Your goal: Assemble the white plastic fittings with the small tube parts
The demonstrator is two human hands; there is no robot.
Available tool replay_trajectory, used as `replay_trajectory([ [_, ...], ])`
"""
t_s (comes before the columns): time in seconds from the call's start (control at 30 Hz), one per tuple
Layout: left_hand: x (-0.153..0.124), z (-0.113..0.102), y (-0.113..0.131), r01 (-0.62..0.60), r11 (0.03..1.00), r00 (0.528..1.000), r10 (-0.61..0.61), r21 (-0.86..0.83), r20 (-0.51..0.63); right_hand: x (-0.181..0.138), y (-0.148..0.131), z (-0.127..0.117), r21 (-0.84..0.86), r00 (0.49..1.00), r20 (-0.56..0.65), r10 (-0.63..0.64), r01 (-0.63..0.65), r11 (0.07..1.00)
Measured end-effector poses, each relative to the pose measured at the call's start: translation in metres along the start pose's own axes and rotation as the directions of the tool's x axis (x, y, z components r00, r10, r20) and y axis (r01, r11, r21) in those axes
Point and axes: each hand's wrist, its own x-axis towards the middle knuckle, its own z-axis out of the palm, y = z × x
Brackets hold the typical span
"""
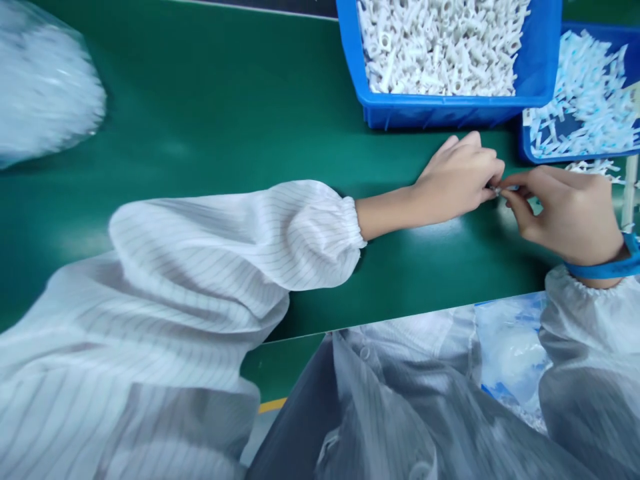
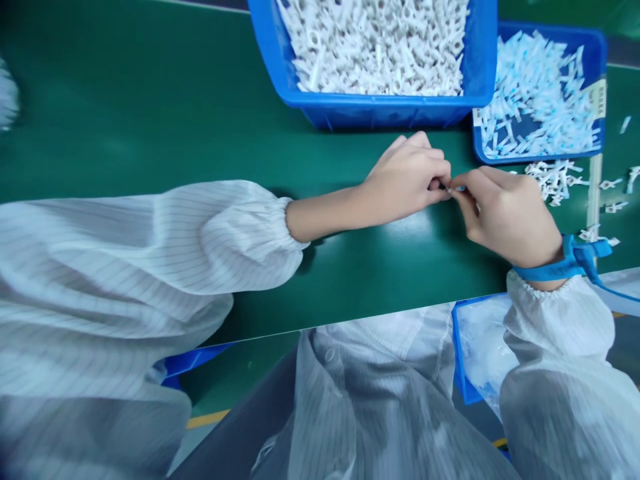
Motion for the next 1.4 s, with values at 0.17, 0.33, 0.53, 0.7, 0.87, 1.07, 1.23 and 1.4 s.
replay_trajectory([
  [0.17,-0.001,0.001,0.001,-0.001,1.0,0.999,0.0,0.022,0.039,-0.004,0.0,0.013,0.042,0.995,0.029,0.092,-0.093,0.995],
  [0.33,-0.001,0.002,-0.001,-0.018,0.999,0.999,0.016,0.037,0.037,-0.002,0.004,0.014,0.038,0.993,0.103,0.061,-0.065,0.997],
  [0.53,-0.004,-0.005,0.0,0.027,0.999,0.997,-0.03,0.042,0.077,0.009,0.01,0.002,0.006,0.973,0.223,-0.062,0.062,0.998],
  [0.7,-0.008,-0.008,-0.006,0.033,0.999,0.997,-0.035,0.027,0.073,0.018,0.008,-0.002,-0.039,0.965,0.191,-0.178,0.189,0.981],
  [0.87,-0.017,-0.009,-0.009,0.032,0.999,0.998,-0.034,0.043,0.052,0.026,0.008,-0.006,-0.008,0.941,0.229,-0.251,0.26,0.966],
  [1.07,-0.027,-0.013,-0.009,0.018,1.0,0.997,-0.02,0.02,0.077,0.025,0.004,-0.002,0.025,0.951,0.197,-0.237,0.237,0.971],
  [1.23,-0.029,-0.017,-0.009,0.024,1.0,0.995,-0.026,0.018,0.097,0.026,0.0,0.002,0.029,0.948,0.188,-0.257,0.257,0.966],
  [1.4,-0.029,-0.016,-0.009,0.007,0.999,0.996,-0.012,0.047,0.088,0.026,0.001,0.005,0.055,0.96,0.156,-0.231,0.225,0.973],
])
